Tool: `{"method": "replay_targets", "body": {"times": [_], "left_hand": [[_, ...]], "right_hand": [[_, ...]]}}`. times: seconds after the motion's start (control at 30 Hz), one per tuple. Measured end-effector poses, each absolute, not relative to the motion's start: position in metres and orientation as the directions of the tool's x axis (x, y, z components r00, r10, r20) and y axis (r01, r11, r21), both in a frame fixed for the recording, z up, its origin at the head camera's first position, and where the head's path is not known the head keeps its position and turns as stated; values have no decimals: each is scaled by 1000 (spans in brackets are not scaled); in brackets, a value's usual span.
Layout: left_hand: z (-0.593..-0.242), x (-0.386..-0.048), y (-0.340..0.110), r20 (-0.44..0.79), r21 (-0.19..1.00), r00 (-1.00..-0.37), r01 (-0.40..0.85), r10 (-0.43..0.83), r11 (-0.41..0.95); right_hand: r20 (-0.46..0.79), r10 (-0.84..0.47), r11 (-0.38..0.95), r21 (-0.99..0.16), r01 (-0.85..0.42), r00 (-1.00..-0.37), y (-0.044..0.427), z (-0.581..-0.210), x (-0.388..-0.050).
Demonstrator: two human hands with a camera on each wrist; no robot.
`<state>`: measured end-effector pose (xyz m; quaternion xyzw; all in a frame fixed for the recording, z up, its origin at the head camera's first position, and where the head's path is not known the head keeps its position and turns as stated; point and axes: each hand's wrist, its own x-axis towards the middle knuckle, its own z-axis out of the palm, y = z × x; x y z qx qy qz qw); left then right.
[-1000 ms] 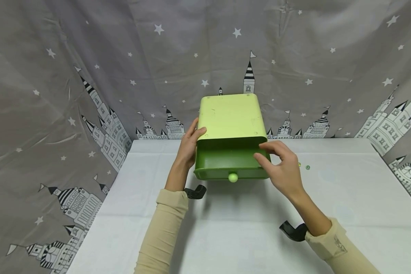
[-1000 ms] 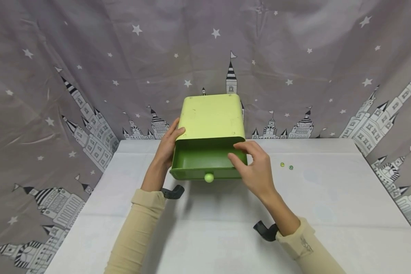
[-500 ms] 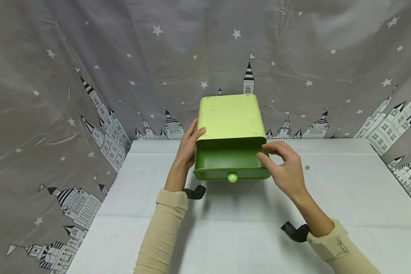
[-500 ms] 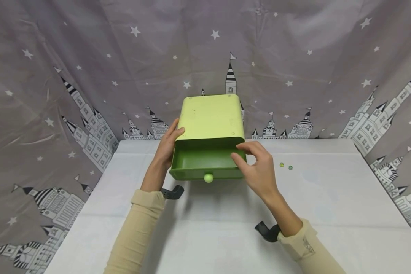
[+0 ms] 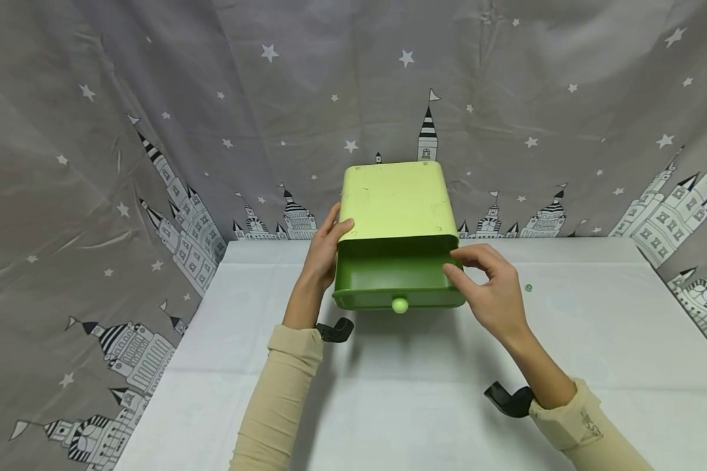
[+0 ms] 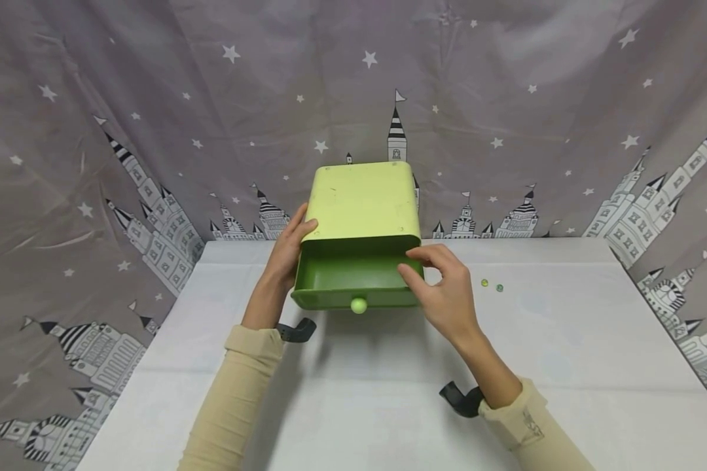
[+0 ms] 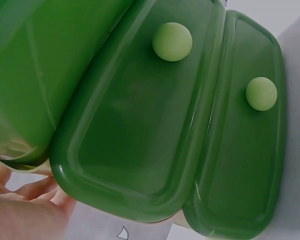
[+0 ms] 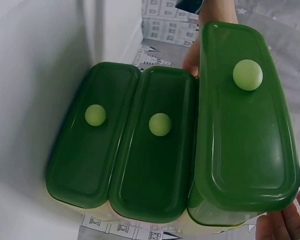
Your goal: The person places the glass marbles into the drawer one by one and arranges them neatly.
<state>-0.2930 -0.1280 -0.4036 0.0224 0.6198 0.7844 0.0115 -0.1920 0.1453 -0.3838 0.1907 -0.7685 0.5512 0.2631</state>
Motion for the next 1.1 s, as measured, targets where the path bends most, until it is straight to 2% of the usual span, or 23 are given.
{"method": "replay_targets", "body": {"times": [0.3, 0.63, 0.83, 1.1], "left_hand": [[-403, -292, -128, 20, 975, -999, 12, 34, -221], [-404, -292, -128, 20, 974, -999, 12, 33, -228], [-404, -293, -127, 19, 973, -999, 11, 31, -231], [-403, -292, -128, 15, 975, -999, 8, 29, -221]], "right_hand": [[589, 41, 325, -772, -546, -807, 156, -392, -192], [591, 96, 352, -773, -528, -801, 173, -405, -192], [570, 142, 385, -785, -486, -809, 180, -401, -185], [550, 188, 441, -788, -431, -814, 206, -426, -196]]}}
